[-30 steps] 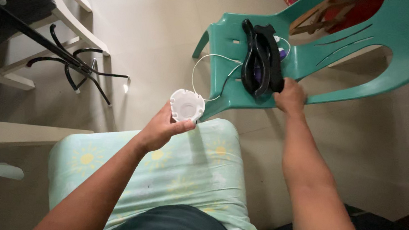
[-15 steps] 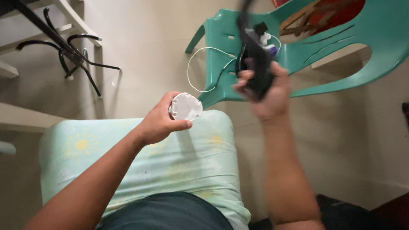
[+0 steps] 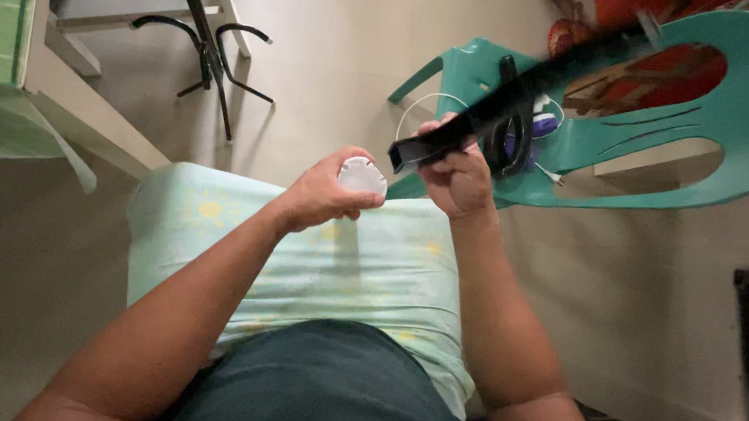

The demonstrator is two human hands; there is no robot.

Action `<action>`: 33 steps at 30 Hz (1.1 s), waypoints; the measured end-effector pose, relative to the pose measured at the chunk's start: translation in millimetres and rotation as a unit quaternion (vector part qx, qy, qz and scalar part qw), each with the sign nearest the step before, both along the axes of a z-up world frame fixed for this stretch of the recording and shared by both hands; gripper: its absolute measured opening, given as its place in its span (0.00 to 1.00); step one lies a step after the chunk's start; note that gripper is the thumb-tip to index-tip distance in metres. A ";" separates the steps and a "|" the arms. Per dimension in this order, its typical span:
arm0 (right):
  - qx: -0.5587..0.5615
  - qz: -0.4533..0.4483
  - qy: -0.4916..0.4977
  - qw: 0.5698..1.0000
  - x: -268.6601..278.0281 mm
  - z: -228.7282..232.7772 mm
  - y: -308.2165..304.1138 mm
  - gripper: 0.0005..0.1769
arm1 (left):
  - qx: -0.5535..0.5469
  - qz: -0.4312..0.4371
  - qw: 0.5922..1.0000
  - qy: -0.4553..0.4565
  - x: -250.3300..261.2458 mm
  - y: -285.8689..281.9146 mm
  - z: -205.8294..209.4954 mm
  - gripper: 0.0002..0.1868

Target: The person assembles a small electric fan by attaching a black curved stand to a white pole, then mounting a purple fan motor unit onto the pole. They attach three purple fan blades to the motor hub and connect the power cable to the motor.

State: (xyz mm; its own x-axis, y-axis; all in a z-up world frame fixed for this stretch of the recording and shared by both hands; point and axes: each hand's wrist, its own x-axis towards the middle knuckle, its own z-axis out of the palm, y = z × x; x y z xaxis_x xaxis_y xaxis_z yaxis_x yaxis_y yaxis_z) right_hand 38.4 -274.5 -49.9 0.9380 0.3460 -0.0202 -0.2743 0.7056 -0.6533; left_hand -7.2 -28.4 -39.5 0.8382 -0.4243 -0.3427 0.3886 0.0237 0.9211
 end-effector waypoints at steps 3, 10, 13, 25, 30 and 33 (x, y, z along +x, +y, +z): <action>0.067 0.059 -0.042 0.995 -4.4 1.4 2.5 0.33 | 0.016 -0.005 0.999 -0.027 1.0 1.0 9.9 0.33; 0.029 0.102 -0.140 0.984 -2.7 23.1 15.8 0.28 | 0.051 -0.023 0.997 -0.048 -0.7 1.4 33.0 0.37; 0.016 0.103 -0.163 0.981 -3.5 33.2 15.9 0.26 | 0.066 -0.022 0.996 -0.054 -2.7 3.4 37.1 0.37; 0.002 0.111 -0.157 0.981 -4.3 25.9 14.3 0.24 | 0.080 -0.027 0.995 -0.060 -6.7 -0.6 37.8 0.40; -0.033 0.132 -0.173 0.975 -3.0 19.0 9.1 0.22 | 0.081 -0.024 0.994 -0.064 -7.5 -2.7 30.4 0.38; -0.077 0.118 -0.186 0.972 -1.7 13.7 8.5 0.21 | 0.042 0.004 0.998 -0.048 -9.9 -7.3 22.5 0.33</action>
